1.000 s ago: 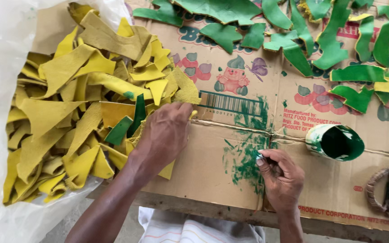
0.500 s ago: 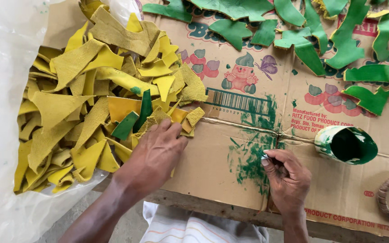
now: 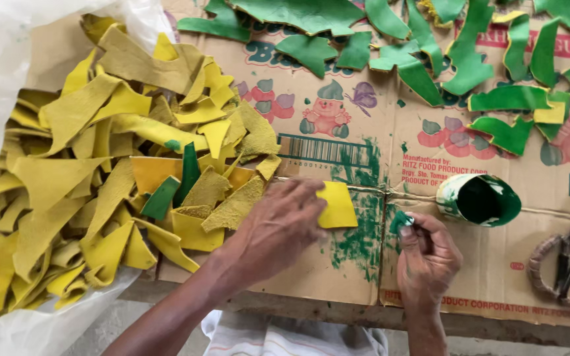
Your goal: The person paints yellow foam pieces green using a small brush and a paint can. They pick up each piece, apply green paint to one side, and place the finished piece on a cardboard surface. The process is repeated for multiple pieces.
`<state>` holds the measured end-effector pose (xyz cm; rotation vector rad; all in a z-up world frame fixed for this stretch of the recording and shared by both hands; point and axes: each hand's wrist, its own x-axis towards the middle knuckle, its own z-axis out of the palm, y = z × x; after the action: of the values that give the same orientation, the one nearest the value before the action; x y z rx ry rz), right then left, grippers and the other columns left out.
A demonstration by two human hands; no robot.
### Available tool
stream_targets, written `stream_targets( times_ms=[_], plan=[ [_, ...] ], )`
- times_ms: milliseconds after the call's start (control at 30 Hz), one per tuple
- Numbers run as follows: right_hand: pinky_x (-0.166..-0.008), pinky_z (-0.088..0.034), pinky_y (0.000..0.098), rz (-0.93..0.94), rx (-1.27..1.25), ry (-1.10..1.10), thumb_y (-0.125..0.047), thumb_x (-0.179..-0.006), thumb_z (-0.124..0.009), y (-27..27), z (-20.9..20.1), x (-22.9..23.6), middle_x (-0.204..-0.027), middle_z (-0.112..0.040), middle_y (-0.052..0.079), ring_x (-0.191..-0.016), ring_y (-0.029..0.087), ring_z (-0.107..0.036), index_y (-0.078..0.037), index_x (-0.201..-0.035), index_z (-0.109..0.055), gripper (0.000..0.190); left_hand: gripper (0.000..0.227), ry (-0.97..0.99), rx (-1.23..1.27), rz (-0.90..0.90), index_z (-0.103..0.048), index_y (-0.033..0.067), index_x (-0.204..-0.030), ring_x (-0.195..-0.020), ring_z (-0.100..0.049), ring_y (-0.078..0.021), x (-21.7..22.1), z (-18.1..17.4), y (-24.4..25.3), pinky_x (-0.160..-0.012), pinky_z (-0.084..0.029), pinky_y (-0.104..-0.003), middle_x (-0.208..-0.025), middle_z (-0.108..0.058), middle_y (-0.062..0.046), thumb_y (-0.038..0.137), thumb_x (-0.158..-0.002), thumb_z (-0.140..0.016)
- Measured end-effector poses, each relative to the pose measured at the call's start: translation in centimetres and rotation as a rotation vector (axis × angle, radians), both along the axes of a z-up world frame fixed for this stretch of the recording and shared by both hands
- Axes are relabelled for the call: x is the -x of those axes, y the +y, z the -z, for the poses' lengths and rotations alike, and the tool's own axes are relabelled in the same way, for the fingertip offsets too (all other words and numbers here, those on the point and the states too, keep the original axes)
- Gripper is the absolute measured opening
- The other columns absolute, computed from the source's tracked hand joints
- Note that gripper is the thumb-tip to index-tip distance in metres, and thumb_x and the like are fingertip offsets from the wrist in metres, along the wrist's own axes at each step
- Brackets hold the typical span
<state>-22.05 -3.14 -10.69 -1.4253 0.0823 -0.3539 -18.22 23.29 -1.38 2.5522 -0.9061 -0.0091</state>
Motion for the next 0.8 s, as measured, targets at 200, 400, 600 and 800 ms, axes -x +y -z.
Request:
stream_targets(
  times_ms=[200,400,600,800],
  plan=[
    [-0.075,-0.042,0.0141,-0.015,0.167,0.070,0.007,-0.097,-0.072,-0.1,0.3,0.3,-0.105,-0.064,-0.002,-0.082,-0.001,-0.047,0.005,-0.120,-0.069,0.023,0.078,-0.007,-0.037,-0.047,-0.018,-0.0120,-0.152,-0.155,-0.006,-0.0384,1.0,4.9,-2.7,-0.125,-0.003,-0.047,-0.164,-0.014,-0.031,0.046,-0.103,-0.036],
    [-0.085,-0.047,0.0169,-0.024,-0.054,-0.005,0.008,-0.100,-0.070,-0.1,0.3,0.5,-0.103,-0.066,0.000,-0.085,0.001,-0.053,0.007,-0.120,-0.067,0.020,0.086,0.054,-0.090,-0.074,-0.012,-0.0088,-0.158,-0.157,0.000,-0.0348,0.1,5.7,-6.2,-0.127,0.001,-0.044,-0.168,-0.007,-0.026,0.051,-0.101,-0.035],
    [-0.088,-0.053,0.0223,-0.030,-0.174,-0.050,0.006,-0.102,-0.066,-0.3,0.3,0.4,-0.108,-0.070,0.006,-0.095,0.008,-0.065,0.006,-0.123,-0.065,0.021,0.081,0.043,-0.087,-0.102,-0.014,0.0062,-0.163,-0.159,-0.001,-0.0325,-3.1,6.0,-9.2,-0.129,0.000,-0.048,-0.171,-0.008,-0.017,0.057,-0.102,-0.034],
    [-0.086,-0.053,0.0211,-0.023,-0.120,-0.019,0.005,-0.101,-0.068,-0.5,0.5,0.5,-0.106,-0.070,0.006,-0.091,0.007,-0.064,0.005,-0.124,-0.065,0.022,0.083,-0.005,-0.142,-0.144,-0.012,0.0085,-0.163,-0.158,0.002,-0.0358,-5.8,6.1,-10.1,-0.126,0.002,-0.050,-0.171,-0.006,-0.018,0.062,-0.102,-0.028]
  ],
)
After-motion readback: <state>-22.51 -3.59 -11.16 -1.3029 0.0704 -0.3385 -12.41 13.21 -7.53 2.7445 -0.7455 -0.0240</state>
